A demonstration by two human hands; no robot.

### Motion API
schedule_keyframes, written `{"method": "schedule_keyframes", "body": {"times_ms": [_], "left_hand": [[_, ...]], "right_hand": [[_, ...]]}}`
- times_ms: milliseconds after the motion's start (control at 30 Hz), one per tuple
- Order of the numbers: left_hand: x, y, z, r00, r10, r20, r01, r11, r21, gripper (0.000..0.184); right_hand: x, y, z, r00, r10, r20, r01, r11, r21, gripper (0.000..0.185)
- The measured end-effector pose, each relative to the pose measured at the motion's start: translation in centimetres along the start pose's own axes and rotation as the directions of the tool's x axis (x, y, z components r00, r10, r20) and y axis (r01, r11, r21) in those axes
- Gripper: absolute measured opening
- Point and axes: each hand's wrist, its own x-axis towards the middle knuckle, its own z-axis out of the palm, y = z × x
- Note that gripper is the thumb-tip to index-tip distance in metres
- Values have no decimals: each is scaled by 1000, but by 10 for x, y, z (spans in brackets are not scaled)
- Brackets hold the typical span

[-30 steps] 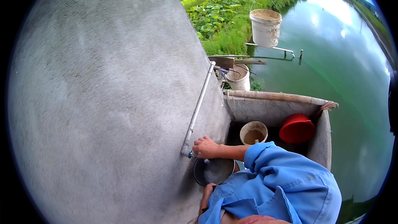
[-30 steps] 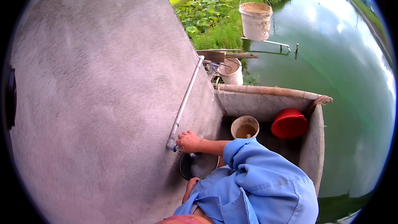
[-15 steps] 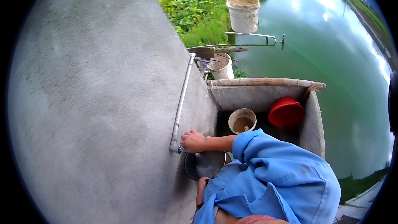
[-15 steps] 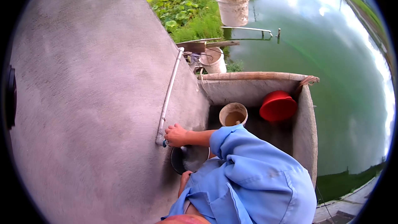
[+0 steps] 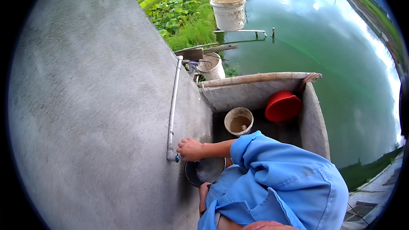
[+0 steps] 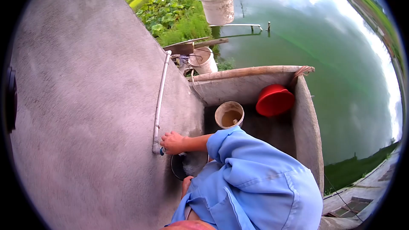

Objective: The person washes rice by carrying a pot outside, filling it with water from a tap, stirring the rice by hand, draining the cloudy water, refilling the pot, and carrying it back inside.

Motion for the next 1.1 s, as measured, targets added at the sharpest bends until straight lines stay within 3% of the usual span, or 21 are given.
{"method": "schedule_keyframes", "body": {"times_ms": [167, 267, 333, 367, 400, 433, 533, 600, 700, 800, 833, 900, 967, 1033, 1067, 1100], "left_hand": [[17, -21, 0, 1000, -11, 28, 12, 1000, -29, 19], [34, -44, 3, 998, 18, 56, -13, 996, -93, 16], [57, -93, 11, 995, 48, 86, -28, 975, -218, 15], [84, -157, 21, 991, 85, 106, -30, 898, -439, 15], [97, -175, 26, 990, 87, 113, -7, 822, -570, 14], [101, -197, 37, 999, -25, 45, 50, 702, -711, 10], [112, -191, 64, 997, 43, -56, -71, 660, -748, 6], [25, 36, 25, 978, -199, -64, 87, 667, -740, 4], [38, 48, 29, 908, -401, 124, 347, 550, -760, 3], [38, 72, 36, 893, -411, 184, 380, 470, -796, 4], [38, 73, 39, 890, -410, 199, 391, 461, -797, 4], [44, 80, 42, 870, -421, 257, 470, 545, -695, 7], [32, 115, 44, 897, -364, 250, 430, 589, -684, 22], [33, 126, 47, 936, -269, 225, 351, 719, -600, 28], [32, 135, 45, 949, -208, 238, 311, 748, -586, 23], [32, 144, 43, 958, -135, 253, 261, 775, -576, 18]], "right_hand": [[0, -7, 1, 1000, 26, -2, -26, 995, 101, 30], [3, -12, 2, 996, 27, 87, -35, 995, 96, 29], [2, -12, 13, 999, 1, 39, -4, 996, 91, 25], [5, -10, 24, 994, 104, 40, -109, 984, 138, 23], [3, -10, 19, 992, 120, 46, -125, 983, 131, 24], [4, -9, 17, 976, 189, 105, -204, 967, 152, 28], [2, -15, 4, 982, 155, 105, -167, 979, 114, 34], [6, -21, -2, 972, 191, 133, -207, 971, 118, 30], [0, -10, -14, 969, 200, 143, -233, 932, 277, 31], [-21, 25, -7, 950, 297, 99, -295, 741, 604, 33], [-32, 36, -7, 934, 349, 75, -321, 727, 607, 27], [-55, 71, 10, 942, 333, 39, -324, 875, 359, 20], [-78, 100, 35, 930, 165, 329, -227, 961, 160, 21], [-103, 71, 20, 824, 169, 541, -198, 980, -6, 28], [-116, 74, 40, 887, 2, 462, -28, 998, 51, 34], [-121, 74, 61, 869, -68, 490, 76, 997, 4, 30]]}}
